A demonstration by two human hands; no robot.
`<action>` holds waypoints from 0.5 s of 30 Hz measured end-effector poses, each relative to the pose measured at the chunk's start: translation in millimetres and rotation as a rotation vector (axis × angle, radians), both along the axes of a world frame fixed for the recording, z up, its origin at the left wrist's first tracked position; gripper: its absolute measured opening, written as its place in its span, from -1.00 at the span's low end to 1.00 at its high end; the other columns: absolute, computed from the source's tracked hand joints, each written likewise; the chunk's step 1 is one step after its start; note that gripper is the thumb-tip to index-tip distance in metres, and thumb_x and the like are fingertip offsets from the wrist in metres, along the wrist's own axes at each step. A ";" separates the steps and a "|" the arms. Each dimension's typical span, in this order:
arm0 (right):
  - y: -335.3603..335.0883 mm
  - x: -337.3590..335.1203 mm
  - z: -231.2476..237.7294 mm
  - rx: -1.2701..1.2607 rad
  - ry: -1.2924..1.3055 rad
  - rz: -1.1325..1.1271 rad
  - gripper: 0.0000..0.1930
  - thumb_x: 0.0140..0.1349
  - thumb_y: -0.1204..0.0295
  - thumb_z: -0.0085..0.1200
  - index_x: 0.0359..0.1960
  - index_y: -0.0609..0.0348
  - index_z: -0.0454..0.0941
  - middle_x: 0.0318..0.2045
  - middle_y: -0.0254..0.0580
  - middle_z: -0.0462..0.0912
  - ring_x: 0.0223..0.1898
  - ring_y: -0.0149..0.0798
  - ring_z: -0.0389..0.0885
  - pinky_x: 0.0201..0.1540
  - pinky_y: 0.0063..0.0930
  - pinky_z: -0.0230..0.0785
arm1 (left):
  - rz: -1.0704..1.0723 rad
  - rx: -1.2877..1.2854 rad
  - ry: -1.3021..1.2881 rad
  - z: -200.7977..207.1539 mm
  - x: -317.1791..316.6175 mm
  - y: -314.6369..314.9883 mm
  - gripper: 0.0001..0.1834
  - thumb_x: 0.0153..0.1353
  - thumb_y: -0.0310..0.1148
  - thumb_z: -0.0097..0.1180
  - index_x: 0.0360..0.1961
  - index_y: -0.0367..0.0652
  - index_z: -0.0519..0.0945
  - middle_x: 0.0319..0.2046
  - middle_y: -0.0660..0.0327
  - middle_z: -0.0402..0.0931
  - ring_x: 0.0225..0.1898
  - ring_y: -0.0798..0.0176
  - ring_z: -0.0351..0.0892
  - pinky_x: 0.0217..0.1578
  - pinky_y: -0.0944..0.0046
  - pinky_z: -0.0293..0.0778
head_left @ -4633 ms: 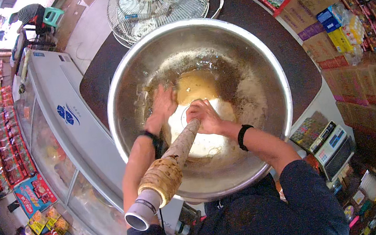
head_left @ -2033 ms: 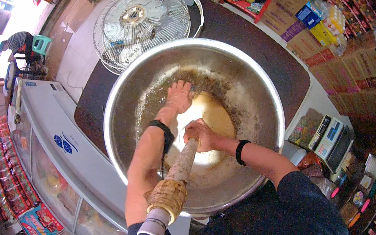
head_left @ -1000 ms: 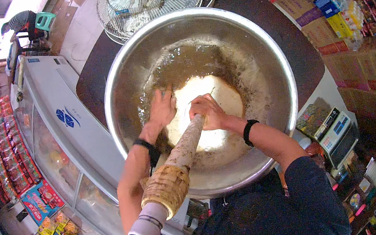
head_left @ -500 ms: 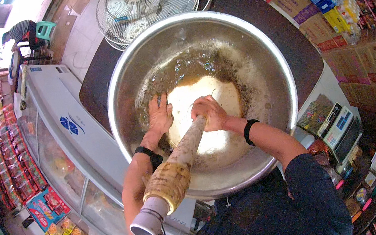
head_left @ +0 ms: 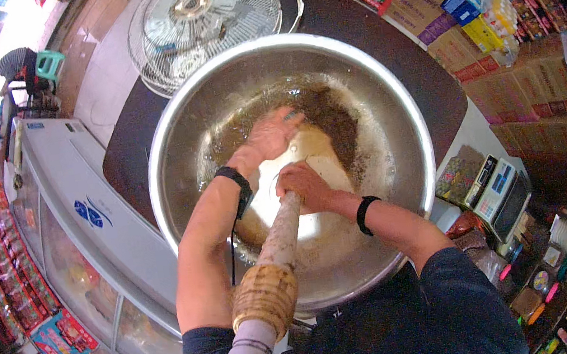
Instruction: The person repeatedly scrubs a cylindrical pipe with a sponge in a large metal basin filled with soapy water. They rinse the pipe and sponge, then continue scrubbing different sections of the pipe while holding it with both hands.
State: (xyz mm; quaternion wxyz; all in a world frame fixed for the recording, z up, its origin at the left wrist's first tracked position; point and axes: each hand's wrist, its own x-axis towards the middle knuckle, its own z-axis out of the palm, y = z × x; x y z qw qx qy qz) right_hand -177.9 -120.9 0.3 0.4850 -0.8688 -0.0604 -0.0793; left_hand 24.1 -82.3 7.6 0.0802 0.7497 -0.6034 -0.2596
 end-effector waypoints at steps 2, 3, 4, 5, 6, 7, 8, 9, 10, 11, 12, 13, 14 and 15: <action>1.0 0.0 -0.3 -0.030 0.018 -0.015 -0.58 -0.29 0.32 0.47 -0.32 -0.16 0.54 -0.20 -0.35 0.63 0.09 -0.08 0.54 0.16 -0.13 0.27 | 0.155 0.033 -0.023 0.1 7.1 33.4 -0.42 0.50 -0.17 -0.07 0.51 0.08 0.31 0.43 -0.07 0.25 0.39 -0.20 0.27 0.38 -0.14 0.27; 1.5 -0.5 0.8 -0.022 0.018 -0.012 -0.58 -0.29 0.31 0.47 -0.32 -0.16 0.54 -0.20 -0.35 0.63 0.09 -0.08 0.54 0.16 -0.13 0.27 | 0.221 0.025 -0.049 2.5 10.9 53.9 -0.41 0.50 -0.18 -0.07 0.53 0.09 0.28 0.41 -0.09 0.27 0.36 -0.22 0.29 0.37 -0.14 0.28; 1.6 -0.2 2.1 -0.015 -0.001 -0.026 -0.59 -0.26 0.29 0.46 -0.31 -0.15 0.54 -0.18 -0.36 0.63 0.09 -0.09 0.54 0.16 -0.12 0.26 | 0.276 0.044 -0.053 6.1 13.8 75.4 -0.40 0.50 -0.18 -0.08 0.53 0.08 0.26 0.41 -0.12 0.26 0.36 -0.25 0.28 0.38 -0.14 0.27; 1.6 -0.9 4.1 0.003 -0.003 -0.024 -0.60 -0.25 0.29 0.45 -0.31 -0.15 0.54 -0.18 -0.37 0.63 0.08 -0.10 0.55 0.16 -0.12 0.26 | 0.319 0.024 -0.067 10.4 12.9 98.4 -0.39 0.50 -0.18 -0.08 0.54 0.08 0.23 0.41 -0.15 0.25 0.36 -0.27 0.28 0.38 -0.15 0.26; 1.4 -1.1 6.2 0.023 -0.003 -0.025 -0.60 -0.24 0.28 0.45 -0.31 -0.15 0.54 -0.19 -0.37 0.63 0.08 -0.11 0.55 0.16 -0.13 0.26 | 0.371 0.037 -0.071 13.8 9.3 119.7 -0.37 0.50 -0.18 -0.08 0.55 0.07 0.21 0.41 -0.18 0.24 0.36 -0.30 0.27 0.39 -0.15 0.26; 0.8 -1.5 8.4 0.044 -0.005 -0.028 -0.61 -0.22 0.27 0.44 -0.31 -0.14 0.54 -0.19 -0.38 0.63 0.08 -0.11 0.56 0.16 -0.13 0.25 | 0.436 0.058 -0.039 16.5 2.9 139.9 -0.38 0.49 -0.19 -0.08 0.54 0.01 0.22 0.40 -0.23 0.21 0.35 -0.36 0.24 0.40 -0.17 0.23; 0.2 -1.9 10.3 0.041 -0.029 -0.039 -0.62 -0.21 0.27 0.44 -0.32 -0.14 0.54 -0.20 -0.39 0.63 0.07 -0.12 0.57 0.15 -0.13 0.25 | 0.439 0.040 -0.082 16.3 -7.1 156.3 -0.37 0.49 -0.21 -0.09 0.54 -0.03 0.22 0.39 -0.24 0.22 0.35 -0.36 0.25 0.39 -0.19 0.23; -0.6 -2.2 11.8 0.041 -0.050 -0.052 -0.63 -0.19 0.26 0.44 -0.32 -0.14 0.54 -0.21 -0.40 0.63 0.07 -0.12 0.57 0.14 -0.13 0.26 | 0.469 0.114 -0.127 13.9 -14.2 167.6 -0.37 0.49 -0.22 -0.10 0.54 -0.06 0.21 0.38 -0.24 0.23 0.35 -0.37 0.25 0.39 -0.21 0.22; -1.4 -2.7 12.8 0.044 -0.076 -0.061 -0.64 -0.18 0.26 0.44 -0.32 -0.14 0.53 -0.22 -0.41 0.63 0.06 -0.13 0.58 0.13 -0.13 0.26 | 0.470 0.071 -0.130 9.8 -18.2 174.1 -0.37 0.49 -0.22 -0.11 0.54 -0.06 0.21 0.38 -0.25 0.24 0.36 -0.36 0.24 0.39 -0.21 0.21; -2.2 -2.7 13.1 0.036 -0.060 -0.053 -0.63 -0.17 0.26 0.44 -0.31 -0.15 0.52 -0.21 -0.44 0.62 0.07 -0.17 0.56 0.15 -0.15 0.23 | 0.490 0.110 -0.129 4.3 -21.4 176.9 -0.37 0.49 -0.23 -0.12 0.54 -0.07 0.21 0.38 -0.26 0.24 0.37 -0.36 0.24 0.40 -0.21 0.20; -2.8 -3.0 12.7 0.031 -0.044 -0.039 -0.63 -0.16 0.26 0.44 -0.31 -0.17 0.51 -0.19 -0.47 0.60 0.09 -0.21 0.55 0.17 -0.16 0.20 | 0.484 0.128 -0.115 -1.1 -22.8 176.1 -0.37 0.49 -0.23 -0.13 0.54 -0.07 0.21 0.38 -0.27 0.25 0.38 -0.36 0.23 0.40 -0.21 0.19; -3.1 -2.9 11.8 0.021 -0.026 -0.024 -0.62 -0.15 0.26 0.44 -0.30 -0.19 0.50 -0.18 -0.50 0.59 0.10 -0.25 0.54 0.19 -0.18 0.17 | 0.425 0.180 -0.129 -6.5 -20.3 170.2 -0.38 0.49 -0.22 -0.13 0.53 -0.08 0.23 0.39 -0.26 0.25 0.38 -0.37 0.23 0.41 -0.21 0.18; -3.2 -2.9 10.6 0.033 -0.021 -0.021 -0.63 -0.14 0.26 0.44 -0.30 -0.18 0.51 -0.19 -0.49 0.60 0.09 -0.25 0.54 0.19 -0.18 0.17 | 0.342 0.209 -0.133 -11.6 -13.3 157.8 -0.39 0.49 -0.21 -0.13 0.52 -0.09 0.25 0.39 -0.25 0.26 0.39 -0.37 0.22 0.42 -0.21 0.17; -3.0 -2.8 9.4 0.045 -0.016 -0.017 -0.63 -0.14 0.27 0.44 -0.30 -0.18 0.51 -0.19 -0.49 0.60 0.09 -0.24 0.55 0.19 -0.18 0.17 | 0.276 0.264 -0.136 -13.5 -5.2 145.2 -0.39 0.48 -0.20 -0.13 0.51 -0.10 0.27 0.40 -0.24 0.26 0.40 -0.38 0.22 0.43 -0.20 0.16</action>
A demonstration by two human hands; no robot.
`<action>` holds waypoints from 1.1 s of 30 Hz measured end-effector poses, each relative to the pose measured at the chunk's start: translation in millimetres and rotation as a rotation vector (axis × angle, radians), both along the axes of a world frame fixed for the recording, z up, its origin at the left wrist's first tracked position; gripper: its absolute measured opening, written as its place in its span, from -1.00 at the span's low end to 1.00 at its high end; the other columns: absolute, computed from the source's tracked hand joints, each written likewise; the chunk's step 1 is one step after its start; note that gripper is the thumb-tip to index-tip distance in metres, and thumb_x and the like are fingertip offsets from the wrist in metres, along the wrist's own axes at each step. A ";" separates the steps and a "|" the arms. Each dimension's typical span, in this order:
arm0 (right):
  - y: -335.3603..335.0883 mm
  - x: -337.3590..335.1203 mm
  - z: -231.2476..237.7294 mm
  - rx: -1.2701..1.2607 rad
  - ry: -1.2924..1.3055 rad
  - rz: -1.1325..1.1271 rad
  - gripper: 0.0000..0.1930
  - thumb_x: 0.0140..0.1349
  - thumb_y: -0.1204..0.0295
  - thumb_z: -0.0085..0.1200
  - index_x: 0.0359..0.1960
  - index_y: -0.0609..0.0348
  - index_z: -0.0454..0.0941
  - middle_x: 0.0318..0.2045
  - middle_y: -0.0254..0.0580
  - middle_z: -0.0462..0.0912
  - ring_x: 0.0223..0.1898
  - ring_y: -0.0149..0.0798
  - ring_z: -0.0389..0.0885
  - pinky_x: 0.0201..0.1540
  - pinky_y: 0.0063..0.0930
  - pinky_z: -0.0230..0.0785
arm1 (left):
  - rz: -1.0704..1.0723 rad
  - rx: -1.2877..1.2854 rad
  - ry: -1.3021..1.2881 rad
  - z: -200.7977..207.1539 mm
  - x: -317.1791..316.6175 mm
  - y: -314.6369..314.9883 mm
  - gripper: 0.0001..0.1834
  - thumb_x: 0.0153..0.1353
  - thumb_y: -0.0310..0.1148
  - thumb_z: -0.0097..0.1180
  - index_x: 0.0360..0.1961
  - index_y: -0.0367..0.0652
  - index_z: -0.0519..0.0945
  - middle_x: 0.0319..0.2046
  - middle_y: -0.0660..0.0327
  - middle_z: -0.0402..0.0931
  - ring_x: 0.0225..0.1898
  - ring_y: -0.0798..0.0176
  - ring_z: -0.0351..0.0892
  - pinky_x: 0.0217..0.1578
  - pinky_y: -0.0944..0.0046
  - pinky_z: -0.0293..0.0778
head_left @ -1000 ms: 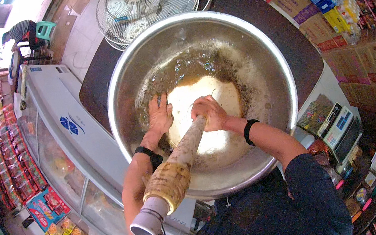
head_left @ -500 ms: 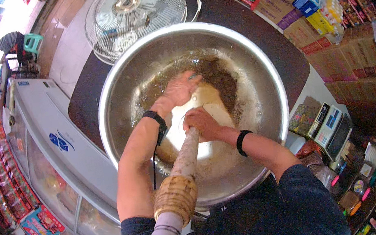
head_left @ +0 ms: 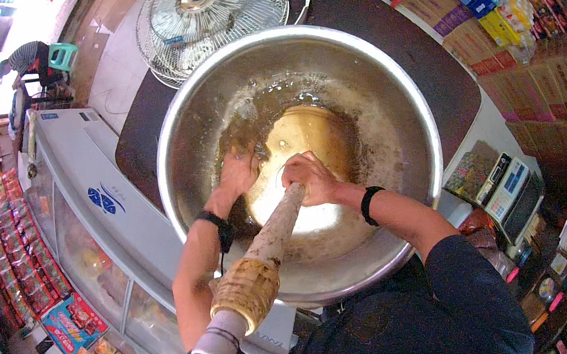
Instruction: The person repeatedly scrubs a cylindrical pipe with a sponge in a large metal basin filled with soapy water. They rinse the pipe and sponge, then continue scrubbing different sections of the pipe while holding it with both hands.
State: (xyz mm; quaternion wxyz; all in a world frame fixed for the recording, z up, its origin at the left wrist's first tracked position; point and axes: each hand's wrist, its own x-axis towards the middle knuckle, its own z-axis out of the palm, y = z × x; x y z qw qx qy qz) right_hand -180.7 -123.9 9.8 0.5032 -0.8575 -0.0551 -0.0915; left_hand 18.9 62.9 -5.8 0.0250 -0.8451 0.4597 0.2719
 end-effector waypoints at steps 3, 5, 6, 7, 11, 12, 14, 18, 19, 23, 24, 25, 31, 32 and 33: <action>1.8 0.8 -2.3 0.015 -0.044 -0.019 -0.64 -0.13 0.29 0.45 -0.31 -0.17 0.51 -0.20 -0.47 0.61 0.06 -0.24 0.56 0.17 -0.19 0.18 | -0.272 -0.234 -0.171 1.4 13.8 -57.0 -0.46 0.49 -0.15 -0.11 0.42 -0.05 0.41 0.43 -0.15 0.26 0.40 -0.36 0.24 0.45 -0.22 0.10; 2.8 1.6 -2.3 0.026 -0.050 -0.053 -0.66 -0.13 0.31 0.46 -0.35 -0.19 0.52 -0.24 -0.49 0.61 0.04 -0.24 0.58 0.14 -0.22 0.20 | -0.325 -0.179 -0.020 4.7 20.9 -106.4 -0.49 0.50 -0.12 -0.10 0.41 0.00 0.43 0.44 -0.13 0.26 0.41 -0.33 0.24 0.46 -0.22 0.08; 2.9 1.7 -2.0 0.039 -0.049 -0.048 -0.67 -0.13 0.32 0.46 -0.36 -0.19 0.52 -0.25 -0.50 0.61 0.05 -0.25 0.58 0.14 -0.23 0.20 | -0.324 -0.223 0.042 5.0 18.7 -127.9 -0.50 0.51 -0.10 -0.10 0.40 0.04 0.44 0.44 -0.12 0.26 0.43 -0.31 0.22 0.46 -0.22 0.08; 3.3 1.8 -1.4 0.053 -0.040 -0.041 -0.68 -0.12 0.32 0.45 -0.36 -0.18 0.52 -0.26 -0.50 0.62 0.05 -0.25 0.58 0.15 -0.23 0.20 | -0.365 -0.195 0.073 6.0 18.8 -144.3 -0.48 0.51 -0.07 -0.08 0.43 0.08 0.42 0.42 -0.09 0.26 0.43 -0.28 0.23 0.44 -0.20 0.14; 2.8 1.5 -2.7 0.002 -0.018 -0.008 -0.64 -0.19 0.29 0.46 -0.35 -0.16 0.53 -0.23 -0.41 0.63 0.06 -0.15 0.57 0.15 -0.14 0.23 | -0.346 -0.270 0.054 7.3 18.1 -145.8 -0.45 0.52 -0.08 -0.11 0.49 0.14 0.35 0.42 -0.13 0.25 0.43 -0.26 0.25 0.39 -0.22 0.23; 2.5 1.2 -3.9 -0.007 -0.027 -0.003 -0.61 -0.23 0.28 0.47 -0.34 -0.14 0.53 -0.19 -0.36 0.64 0.07 -0.11 0.56 0.14 -0.10 0.25 | -0.231 -0.279 0.082 7.0 16.0 -132.1 -0.45 0.52 -0.08 -0.12 0.49 0.14 0.34 0.42 -0.15 0.25 0.43 -0.26 0.24 0.39 -0.21 0.24; 2.5 1.1 -6.8 -0.014 -0.020 -0.023 -0.65 -0.15 0.29 0.45 -0.34 -0.19 0.51 -0.22 -0.55 0.62 0.08 -0.22 0.55 0.16 -0.20 0.18 | -0.001 -0.278 0.099 7.4 17.7 -102.0 -0.45 0.52 -0.10 -0.13 0.50 0.13 0.33 0.40 -0.17 0.25 0.43 -0.26 0.22 0.38 -0.21 0.24; 3.4 -0.4 -8.9 0.018 -0.008 -0.019 -0.62 -0.19 0.27 0.43 -0.31 -0.19 0.52 -0.20 -0.54 0.61 0.11 -0.22 0.53 0.19 -0.15 0.17 | 0.261 -0.308 -0.005 12.7 1.0 -18.9 -0.43 0.51 -0.21 -0.12 0.51 0.05 0.27 0.40 -0.24 0.20 0.35 -0.37 0.24 0.35 -0.21 0.27; 3.5 -0.3 -8.3 0.008 -0.007 -0.015 -0.62 -0.19 0.27 0.42 -0.30 -0.19 0.52 -0.20 -0.53 0.61 0.11 -0.22 0.53 0.19 -0.15 0.17 | 0.310 -0.330 -0.027 12.9 -11.3 1.7 -0.40 0.50 -0.24 -0.09 0.53 -0.01 0.23 0.39 -0.31 0.18 0.33 -0.42 0.24 0.34 -0.24 0.25; 2.7 0.9 -1.4 -0.041 -0.035 -0.040 -0.65 -0.15 0.24 0.43 -0.31 -0.16 0.54 -0.20 -0.44 0.61 0.11 -0.21 0.54 0.18 -0.15 0.20 | 0.572 -0.368 -0.233 2.9 -91.3 53.3 -0.33 0.47 -0.22 -0.03 0.54 -0.09 0.19 0.35 -0.40 0.18 0.29 -0.48 0.25 0.30 -0.31 0.25; 2.6 1.1 0.6 -0.026 -0.018 -0.038 -0.64 -0.14 0.24 0.43 -0.30 -0.17 0.52 -0.21 -0.47 0.60 0.13 -0.23 0.52 0.19 -0.17 0.17 | 0.673 -0.310 -0.218 0.3 -111.1 60.3 -0.31 0.45 -0.21 0.00 0.55 -0.11 0.18 0.34 -0.43 0.18 0.28 -0.51 0.26 0.29 -0.34 0.25; 2.3 1.8 2.4 -0.038 -0.052 -0.032 -0.71 -0.12 0.26 0.40 -0.36 -0.11 0.55 -0.23 -0.38 0.61 0.04 -0.18 0.56 0.11 -0.15 0.25 | 0.637 -0.311 -0.338 -3.8 -123.6 63.5 -0.26 0.41 -0.21 0.07 0.55 -0.15 0.16 0.32 -0.46 0.19 0.23 -0.53 0.29 0.26 -0.34 0.27; 0.8 3.8 1.5 -0.074 -0.060 -0.072 -0.73 -0.13 0.26 0.38 -0.40 -0.13 0.55 -0.25 -0.34 0.62 0.04 -0.16 0.57 0.11 -0.15 0.25 | 0.476 -0.318 -0.319 -42.7 -92.2 55.0 -0.23 0.29 -0.23 0.13 0.51 -0.11 0.23 0.38 -0.35 0.21 0.26 -0.49 0.28 0.25 -0.38 0.24; 0.4 4.0 -0.2 -0.061 -0.050 -0.075 -0.71 -0.15 0.22 0.39 -0.38 -0.16 0.55 -0.22 -0.36 0.62 0.07 -0.19 0.55 0.14 -0.20 0.22 | 0.331 -0.285 -0.409 -49.0 -71.2 49.2 -0.26 0.28 -0.21 0.13 0.49 -0.07 0.28 0.39 -0.30 0.22 0.25 -0.47 0.30 0.26 -0.37 0.25; 1.2 4.1 -2.0 -0.052 -0.047 -0.081 -0.69 -0.16 0.19 0.39 -0.37 -0.19 0.55 -0.19 -0.38 0.62 0.10 -0.22 0.53 0.17 -0.24 0.19 | 0.229 -0.096 -0.468 -56.5 -48.0 35.0 -0.30 0.30 -0.18 0.10 0.47 -0.03 0.31 0.41 -0.25 0.22 0.26 -0.45 0.30 0.27 -0.35 0.26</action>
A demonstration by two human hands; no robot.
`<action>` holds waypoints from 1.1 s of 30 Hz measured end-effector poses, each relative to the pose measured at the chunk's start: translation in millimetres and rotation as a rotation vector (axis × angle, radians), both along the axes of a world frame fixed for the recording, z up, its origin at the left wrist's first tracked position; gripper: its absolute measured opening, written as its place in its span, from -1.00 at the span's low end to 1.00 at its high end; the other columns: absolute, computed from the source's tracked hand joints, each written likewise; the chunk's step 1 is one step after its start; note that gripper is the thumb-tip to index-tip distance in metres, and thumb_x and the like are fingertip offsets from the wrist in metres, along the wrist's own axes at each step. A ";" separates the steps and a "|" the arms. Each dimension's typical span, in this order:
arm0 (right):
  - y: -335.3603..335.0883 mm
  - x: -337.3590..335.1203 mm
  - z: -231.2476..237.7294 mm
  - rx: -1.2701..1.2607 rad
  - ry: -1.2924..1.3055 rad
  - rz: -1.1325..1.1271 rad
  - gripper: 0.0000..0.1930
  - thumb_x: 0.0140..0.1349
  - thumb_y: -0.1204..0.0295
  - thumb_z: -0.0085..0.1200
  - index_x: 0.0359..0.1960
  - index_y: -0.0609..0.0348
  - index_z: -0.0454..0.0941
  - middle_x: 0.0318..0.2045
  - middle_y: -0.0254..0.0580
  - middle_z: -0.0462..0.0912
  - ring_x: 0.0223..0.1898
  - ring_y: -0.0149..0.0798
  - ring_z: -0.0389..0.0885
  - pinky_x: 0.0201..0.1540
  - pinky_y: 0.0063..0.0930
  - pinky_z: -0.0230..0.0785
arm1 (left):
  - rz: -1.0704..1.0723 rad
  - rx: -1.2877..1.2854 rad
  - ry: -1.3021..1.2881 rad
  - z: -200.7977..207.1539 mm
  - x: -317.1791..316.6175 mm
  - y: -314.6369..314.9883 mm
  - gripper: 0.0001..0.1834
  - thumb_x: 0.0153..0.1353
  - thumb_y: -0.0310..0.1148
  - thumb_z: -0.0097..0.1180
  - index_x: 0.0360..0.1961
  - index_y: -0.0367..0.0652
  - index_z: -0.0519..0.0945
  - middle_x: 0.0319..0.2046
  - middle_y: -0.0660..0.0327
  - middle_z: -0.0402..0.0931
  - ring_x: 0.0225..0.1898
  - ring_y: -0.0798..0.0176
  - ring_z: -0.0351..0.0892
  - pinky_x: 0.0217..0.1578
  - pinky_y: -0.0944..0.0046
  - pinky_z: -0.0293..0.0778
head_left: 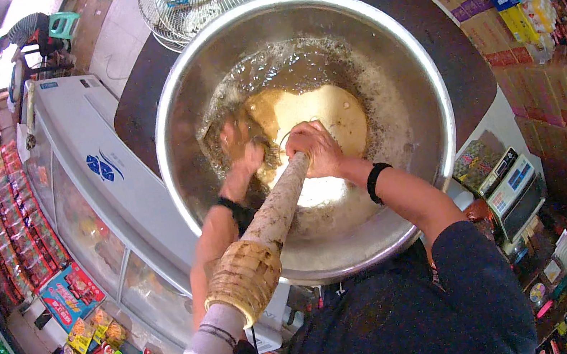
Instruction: The person repeatedly scrubs a cylindrical pipe with a sponge in a large metal basin filled with soapy water. They rinse the pipe and sponge, then continue scrubbing different sections of the pipe while holding it with both hands.
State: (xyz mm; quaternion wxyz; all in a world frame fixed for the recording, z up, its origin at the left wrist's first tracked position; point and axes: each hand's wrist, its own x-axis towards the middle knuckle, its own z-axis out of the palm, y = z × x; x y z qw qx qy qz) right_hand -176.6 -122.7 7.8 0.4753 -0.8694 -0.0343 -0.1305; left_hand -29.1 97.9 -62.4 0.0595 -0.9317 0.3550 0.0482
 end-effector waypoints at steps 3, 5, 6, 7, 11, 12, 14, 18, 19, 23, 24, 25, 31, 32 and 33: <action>3.5 0.2 -3.4 0.055 0.023 -0.033 -0.71 -0.17 0.16 0.41 -0.42 -0.21 0.55 -0.20 -0.43 0.63 0.09 -0.24 0.53 0.17 -0.27 0.19 | -0.024 0.137 0.283 -4.1 50.1 -57.0 -0.37 0.38 -0.09 0.00 0.45 0.00 0.36 0.48 -0.16 0.19 0.38 -0.37 0.23 0.31 -0.38 0.20; 9.7 0.0 -2.0 0.029 -0.056 -0.095 -0.74 -0.11 0.22 0.43 -0.43 -0.16 0.56 -0.24 -0.44 0.64 0.06 -0.21 0.55 0.14 -0.23 0.20 | -0.078 0.010 0.442 13.1 67.1 -97.3 -0.37 0.44 0.00 -0.05 0.46 0.01 0.35 0.50 -0.16 0.16 0.45 -0.32 0.19 0.34 -0.47 0.14; 14.1 -0.6 0.2 0.020 -0.023 -0.114 -0.75 -0.10 0.24 0.43 -0.43 -0.15 0.57 -0.26 -0.44 0.64 0.04 -0.20 0.56 0.12 -0.22 0.21 | -0.061 -0.024 0.568 25.1 71.7 -119.8 -0.35 0.45 0.02 -0.05 0.47 0.01 0.34 0.51 -0.15 0.14 0.46 -0.32 0.19 0.33 -0.50 0.12; 19.2 -1.8 3.1 0.027 -0.013 -0.151 -0.76 -0.09 0.26 0.43 -0.43 -0.14 0.57 -0.28 -0.45 0.64 0.03 -0.20 0.56 0.11 -0.20 0.21 | -0.038 -0.057 0.697 38.4 70.6 -139.2 -0.34 0.46 0.04 -0.06 0.49 0.01 0.32 0.52 -0.15 0.12 0.46 -0.32 0.19 0.33 -0.54 0.10; 31.9 -2.1 14.2 0.019 0.048 -0.174 -0.76 -0.16 0.35 0.39 -0.39 -0.07 0.65 -0.24 -0.36 0.69 0.05 -0.14 0.58 0.11 -0.14 0.30 | -0.289 -0.028 0.587 79.7 48.3 -179.9 -0.41 0.52 0.03 -0.16 0.51 0.17 0.30 0.53 0.06 0.07 0.52 -0.29 0.01 0.43 -0.49 -0.07; 31.9 0.4 15.1 0.008 -0.012 -0.168 -0.75 -0.19 0.35 0.41 -0.41 -0.08 0.64 -0.25 -0.34 0.70 -0.02 -0.13 0.61 0.08 -0.13 0.33 | -0.305 -0.006 0.586 83.9 45.6 -180.5 -0.39 0.53 0.03 -0.14 0.54 0.21 0.25 0.54 0.12 0.05 0.53 -0.25 -0.01 0.47 -0.46 -0.13; 24.9 7.5 13.5 0.168 0.019 0.010 -0.73 -0.20 0.35 0.43 -0.41 -0.07 0.62 -0.28 -0.33 0.69 -0.10 -0.10 0.63 0.02 -0.12 0.37 | -0.279 -0.008 0.546 86.1 46.9 -169.5 -0.39 0.54 0.03 -0.14 0.55 0.21 0.24 0.54 0.09 0.05 0.52 -0.24 0.01 0.47 -0.46 -0.15; 9.9 21.4 0.6 0.333 0.071 0.311 -0.67 -0.19 0.34 0.46 -0.35 -0.03 0.60 -0.35 -0.25 0.67 -0.21 0.01 0.65 -0.04 -0.09 0.44 | -0.015 -0.130 0.500 82.9 52.5 -105.2 -0.37 0.54 -0.02 -0.15 0.57 0.17 0.19 0.53 -0.07 0.02 0.54 -0.24 -0.01 0.48 -0.37 -0.08; 8.3 23.2 -3.2 0.378 0.115 0.406 -0.67 -0.18 0.35 0.46 -0.34 -0.02 0.60 -0.34 -0.24 0.67 -0.20 0.02 0.65 -0.02 -0.09 0.44 | 0.070 -0.163 0.487 84.0 48.5 -83.5 -0.37 0.54 -0.03 -0.16 0.57 0.16 0.18 0.53 -0.12 0.01 0.54 -0.26 -0.01 0.48 -0.36 -0.06; 13.7 23.1 -11.5 0.274 0.206 0.405 -0.67 -0.15 0.40 0.43 -0.30 -0.01 0.60 -0.35 -0.21 0.67 -0.22 0.00 0.63 -0.04 -0.16 0.42 | 0.521 -0.206 0.491 89.7 0.2 -17.1 -0.24 0.45 0.05 0.01 0.58 0.07 0.14 0.49 -0.31 -0.05 0.49 -0.46 -0.02 0.44 -0.38 0.04; 14.9 20.8 -11.7 0.310 0.024 0.377 -0.70 -0.09 0.44 0.46 -0.33 0.04 0.58 -0.36 -0.22 0.66 -0.29 -0.02 0.60 -0.16 -0.19 0.39 | 0.558 -0.238 0.484 89.7 -5.5 -8.5 -0.20 0.42 0.08 0.05 0.58 0.07 0.14 0.50 -0.30 -0.05 0.49 -0.47 -0.04 0.44 -0.39 0.05; 17.0 19.7 -11.5 0.340 0.034 0.375 -0.70 -0.09 0.45 0.46 -0.34 0.04 0.58 -0.37 -0.22 0.65 -0.28 -0.03 0.59 -0.15 -0.20 0.39 | 0.589 -0.268 0.482 88.8 -12.7 -3.2 -0.16 0.38 0.11 0.09 0.58 0.07 0.13 0.50 -0.29 -0.06 0.50 -0.48 -0.05 0.44 -0.40 0.05; 13.6 1.3 -9.4 0.339 0.088 0.144 -0.73 -0.05 0.47 0.46 -0.34 0.05 0.60 -0.39 -0.26 0.65 -0.23 -0.09 0.59 -0.11 -0.24 0.41 | 0.628 -0.395 0.528 76.5 -5.6 -22.0 -0.07 0.28 0.22 0.19 0.56 0.07 0.18 0.52 -0.21 -0.05 0.50 -0.44 -0.06 0.40 -0.45 0.06; 11.8 -1.4 -10.8 0.326 0.052 0.076 -0.72 -0.06 0.48 0.46 -0.32 0.06 0.60 -0.36 -0.25 0.66 -0.21 -0.09 0.60 -0.09 -0.24 0.41 | 0.579 -0.389 0.515 75.6 -0.1 -31.6 -0.06 0.28 0.24 0.18 0.56 0.04 0.19 0.50 -0.24 -0.03 0.49 -0.46 -0.03 0.42 -0.41 0.07; 12.3 -4.0 -12.4 0.301 0.028 0.024 -0.71 -0.06 0.48 0.47 -0.30 0.06 0.60 -0.34 -0.24 0.67 -0.20 -0.09 0.60 -0.08 -0.24 0.42 | 0.539 -0.367 0.519 75.7 2.4 -41.9 -0.04 0.27 0.26 0.18 0.56 0.02 0.20 0.49 -0.27 -0.01 0.48 -0.49 -0.01 0.43 -0.37 0.08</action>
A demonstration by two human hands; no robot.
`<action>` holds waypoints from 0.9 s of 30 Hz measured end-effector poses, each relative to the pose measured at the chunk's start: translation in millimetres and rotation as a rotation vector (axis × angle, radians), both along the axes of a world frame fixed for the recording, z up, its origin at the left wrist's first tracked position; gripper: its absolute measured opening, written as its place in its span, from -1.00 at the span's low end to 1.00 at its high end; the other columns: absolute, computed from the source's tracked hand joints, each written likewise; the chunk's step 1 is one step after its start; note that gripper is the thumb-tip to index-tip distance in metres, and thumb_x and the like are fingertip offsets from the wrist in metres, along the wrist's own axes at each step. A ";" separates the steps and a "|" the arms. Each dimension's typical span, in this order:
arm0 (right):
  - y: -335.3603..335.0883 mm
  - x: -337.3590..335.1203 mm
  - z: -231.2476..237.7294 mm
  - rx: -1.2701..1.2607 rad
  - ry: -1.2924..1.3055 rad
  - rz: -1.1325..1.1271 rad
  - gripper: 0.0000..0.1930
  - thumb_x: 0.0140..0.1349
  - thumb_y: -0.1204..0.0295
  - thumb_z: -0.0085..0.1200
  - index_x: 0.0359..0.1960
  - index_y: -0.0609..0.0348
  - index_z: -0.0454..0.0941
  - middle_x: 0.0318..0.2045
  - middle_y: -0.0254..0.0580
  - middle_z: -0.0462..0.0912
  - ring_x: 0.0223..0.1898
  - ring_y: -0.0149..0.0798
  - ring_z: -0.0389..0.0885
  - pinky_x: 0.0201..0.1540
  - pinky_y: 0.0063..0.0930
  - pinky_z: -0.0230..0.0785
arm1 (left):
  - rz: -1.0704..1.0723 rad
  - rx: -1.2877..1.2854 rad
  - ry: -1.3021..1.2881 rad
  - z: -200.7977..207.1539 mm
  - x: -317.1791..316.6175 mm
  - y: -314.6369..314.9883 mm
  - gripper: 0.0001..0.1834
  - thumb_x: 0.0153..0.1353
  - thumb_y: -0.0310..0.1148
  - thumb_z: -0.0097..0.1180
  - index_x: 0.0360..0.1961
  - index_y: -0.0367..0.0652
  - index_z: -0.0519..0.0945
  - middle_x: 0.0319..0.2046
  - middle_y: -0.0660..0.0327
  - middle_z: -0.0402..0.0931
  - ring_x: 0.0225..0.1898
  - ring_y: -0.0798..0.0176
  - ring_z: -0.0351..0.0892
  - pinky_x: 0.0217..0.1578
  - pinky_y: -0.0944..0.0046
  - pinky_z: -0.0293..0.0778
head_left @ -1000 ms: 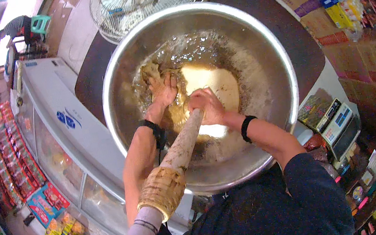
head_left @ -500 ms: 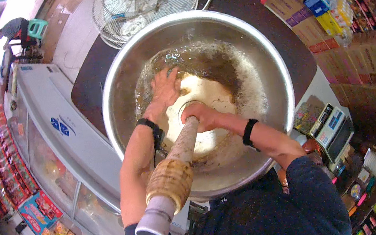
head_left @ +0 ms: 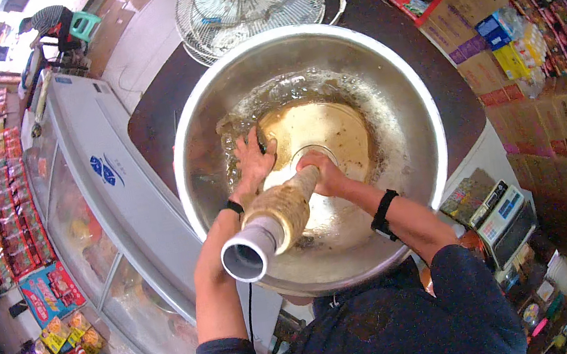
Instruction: The person repeatedly scrubs a cylindrical pipe with a sponge in a large metal basin filled with soapy water. They rinse the pipe and sponge, then continue scrubbing different sections of the pipe while holding it with both hands.
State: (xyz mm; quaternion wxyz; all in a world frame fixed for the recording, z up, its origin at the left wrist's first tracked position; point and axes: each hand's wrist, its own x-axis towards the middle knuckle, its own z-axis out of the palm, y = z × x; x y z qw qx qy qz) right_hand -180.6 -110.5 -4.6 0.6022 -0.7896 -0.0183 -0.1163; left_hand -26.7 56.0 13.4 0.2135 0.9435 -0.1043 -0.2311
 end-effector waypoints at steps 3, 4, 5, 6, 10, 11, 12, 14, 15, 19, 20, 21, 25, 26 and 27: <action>11.4 -4.8 -5.2 0.006 -0.068 -0.253 -0.67 -0.05 0.49 0.47 -0.24 0.08 0.60 -0.25 -0.19 0.67 -0.16 -0.10 0.62 -0.04 -0.23 0.43 | -0.151 0.022 -0.004 5.5 23.5 -35.5 -0.06 0.29 0.31 0.10 0.56 0.08 0.21 0.50 -0.22 0.01 0.49 -0.43 0.00 0.38 -0.48 0.08; 18.3 -4.4 -6.1 0.019 -0.112 -0.356 -0.65 -0.04 0.50 0.47 -0.22 0.09 0.60 -0.21 -0.17 0.67 -0.15 -0.10 0.62 -0.03 -0.23 0.44 | -0.198 0.037 0.012 8.2 31.5 -47.8 -0.08 0.30 0.30 0.09 0.56 0.09 0.21 0.51 -0.19 0.02 0.50 -0.40 -0.01 0.38 -0.48 0.09; 24.8 -4.9 -5.9 -0.032 -0.054 -0.408 -0.64 0.00 0.50 0.46 -0.16 0.10 0.58 -0.16 -0.14 0.65 -0.14 -0.10 0.63 -0.01 -0.23 0.45 | -0.284 0.061 -0.017 10.6 38.5 -60.5 -0.10 0.32 0.28 0.08 0.56 0.08 0.22 0.51 -0.17 0.03 0.50 -0.38 0.00 0.38 -0.48 0.10; 30.5 -3.9 -5.2 0.001 -0.038 -0.424 -0.65 0.00 0.50 0.46 -0.18 0.10 0.59 -0.18 -0.14 0.65 -0.13 -0.10 0.63 -0.01 -0.23 0.45 | -0.369 0.075 -0.048 12.2 44.6 -74.4 -0.12 0.33 0.26 0.06 0.55 0.08 0.22 0.52 -0.15 0.04 0.50 -0.36 0.02 0.37 -0.48 0.11; 40.9 -1.5 5.9 0.081 0.047 -0.356 -0.69 -0.03 0.39 0.48 -0.29 -0.01 0.59 -0.29 -0.29 0.64 -0.11 -0.16 0.61 0.16 -0.21 0.31 | -0.594 0.109 -0.045 12.5 46.4 -109.8 -0.27 0.42 0.15 0.00 0.54 0.19 0.25 0.55 0.02 0.04 0.54 -0.25 0.00 0.43 -0.41 0.04; 38.3 -2.0 9.6 -0.009 0.030 -0.302 -0.69 -0.05 0.36 0.49 -0.31 -0.04 0.58 -0.30 -0.33 0.64 -0.12 -0.18 0.61 0.21 -0.18 0.24 | -0.634 0.123 -0.079 11.3 43.6 -110.0 -0.34 0.47 0.09 -0.06 0.52 0.14 0.30 0.55 0.07 0.07 0.51 -0.21 0.06 0.44 -0.35 0.07; 35.1 -1.6 12.7 -0.108 0.018 -0.234 -0.69 -0.07 0.34 0.50 -0.33 -0.08 0.58 -0.32 -0.37 0.63 -0.13 -0.20 0.60 0.26 -0.16 0.18 | -0.627 0.137 -0.103 9.9 39.5 -104.2 -0.35 0.48 0.07 -0.07 0.51 0.13 0.30 0.55 0.06 0.07 0.50 -0.22 0.07 0.44 -0.33 0.07; 23.4 -1.6 17.2 -0.266 0.031 -0.168 -0.65 -0.13 0.24 0.49 -0.33 -0.17 0.56 -0.25 -0.47 0.63 -0.01 -0.21 0.55 0.32 -0.05 0.00 | -0.646 0.106 -0.180 7.1 33.6 -82.5 -0.37 0.50 0.04 -0.10 0.51 0.10 0.30 0.54 0.04 0.08 0.49 -0.23 0.10 0.45 -0.29 0.08; 18.6 -1.5 18.3 -0.344 0.011 -0.177 -0.63 -0.15 0.22 0.50 -0.31 -0.17 0.57 -0.25 -0.46 0.63 0.03 -0.19 0.52 0.30 -0.03 0.02 | -0.616 0.113 -0.212 5.8 31.2 -65.3 -0.39 0.51 -0.01 -0.11 0.51 0.09 0.29 0.53 0.01 0.09 0.48 -0.23 0.13 0.44 -0.25 0.09; 10.1 1.1 18.7 -0.354 -0.019 -0.170 -0.64 -0.11 0.22 0.47 -0.33 -0.18 0.51 -0.20 -0.50 0.60 0.11 -0.18 0.47 0.28 -0.05 0.00 | -0.520 0.191 -0.271 6.3 21.3 5.1 -0.34 0.49 -0.05 -0.11 0.55 0.06 0.21 0.47 -0.15 0.16 0.44 -0.30 0.16 0.40 -0.27 0.13; 10.0 1.4 18.6 -0.333 -0.024 -0.159 -0.64 -0.07 0.23 0.46 -0.33 -0.18 0.48 -0.18 -0.52 0.59 0.11 -0.18 0.46 0.29 -0.07 -0.03 | -0.498 0.193 -0.289 7.3 20.7 10.5 -0.34 0.49 -0.05 -0.11 0.56 0.05 0.19 0.44 -0.18 0.18 0.42 -0.31 0.18 0.39 -0.27 0.15; 9.8 2.0 18.0 -0.331 -0.034 -0.174 -0.64 -0.09 0.23 0.46 -0.33 -0.17 0.49 -0.20 -0.49 0.59 0.10 -0.17 0.48 0.27 -0.05 0.00 | -0.489 0.222 -0.233 7.9 21.2 7.3 -0.33 0.49 -0.05 -0.11 0.56 0.04 0.18 0.42 -0.20 0.20 0.41 -0.31 0.21 0.38 -0.27 0.17; 8.4 2.2 17.1 -0.330 -0.050 -0.146 -0.65 -0.12 0.23 0.44 -0.32 -0.15 0.52 -0.23 -0.41 0.60 0.09 -0.13 0.50 0.26 -0.01 0.06 | -0.676 0.097 -0.135 11.9 40.3 -66.0 -0.34 0.51 -0.09 -0.12 0.57 0.01 0.17 0.25 -0.22 0.35 0.22 -0.34 0.38 0.29 -0.22 0.25; 7.0 2.2 17.2 -0.326 -0.057 -0.144 -0.65 -0.12 0.24 0.44 -0.32 -0.15 0.51 -0.23 -0.40 0.60 0.10 -0.12 0.51 0.26 0.00 0.07 | -0.811 0.159 -0.059 10.5 44.2 -94.4 -0.35 0.51 -0.10 -0.11 0.56 0.01 0.18 0.23 -0.22 0.38 0.24 -0.32 0.39 0.32 -0.21 0.24; 6.6 2.3 17.7 -0.377 -0.107 -0.174 -0.65 -0.11 0.23 0.44 -0.32 -0.14 0.51 -0.24 -0.37 0.59 0.11 -0.11 0.50 0.27 0.01 0.08 | -0.931 0.186 -0.049 7.8 45.0 -123.4 -0.35 0.51 -0.11 -0.11 0.56 0.01 0.20 0.22 -0.21 0.40 0.25 -0.30 0.39 0.34 -0.20 0.23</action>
